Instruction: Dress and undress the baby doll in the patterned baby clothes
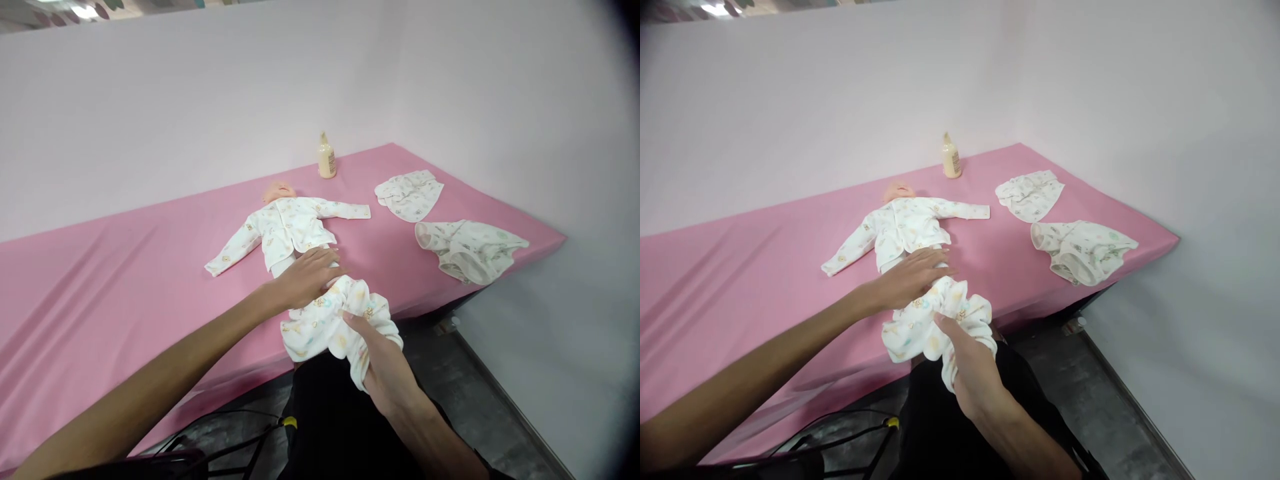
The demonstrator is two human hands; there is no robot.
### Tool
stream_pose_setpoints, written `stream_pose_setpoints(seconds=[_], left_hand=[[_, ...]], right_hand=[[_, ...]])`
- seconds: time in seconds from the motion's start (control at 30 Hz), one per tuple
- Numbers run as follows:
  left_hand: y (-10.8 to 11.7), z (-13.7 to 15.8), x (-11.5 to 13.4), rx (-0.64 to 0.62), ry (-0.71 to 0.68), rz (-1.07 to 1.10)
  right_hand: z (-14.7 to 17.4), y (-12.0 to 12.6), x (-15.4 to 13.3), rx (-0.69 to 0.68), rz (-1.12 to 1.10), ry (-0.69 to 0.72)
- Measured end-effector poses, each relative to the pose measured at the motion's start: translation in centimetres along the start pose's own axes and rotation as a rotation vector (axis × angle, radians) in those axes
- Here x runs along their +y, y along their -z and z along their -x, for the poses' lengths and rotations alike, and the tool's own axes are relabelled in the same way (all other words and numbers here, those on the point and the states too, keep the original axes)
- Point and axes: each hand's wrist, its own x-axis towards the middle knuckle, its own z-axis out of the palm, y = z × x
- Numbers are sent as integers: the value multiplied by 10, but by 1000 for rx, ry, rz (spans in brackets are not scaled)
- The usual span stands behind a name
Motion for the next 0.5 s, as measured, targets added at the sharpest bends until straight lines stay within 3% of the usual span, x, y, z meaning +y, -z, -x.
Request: stream_pose_setpoints(seconds=[0.13,0.33,0.4,0.5], left_hand=[[1,7,13,68,150,180],[13,39,53,311,551,570],[17,45,69,264,589,667],[18,45,85,173,588,650]], right_hand=[[-7,-9,-9,-57,-51,-13],[-13,-13,-11,-71,-106,-48],[-13,-14,-11,-80,-102,-47],[-14,-14,-12,-86,-89,-44]])
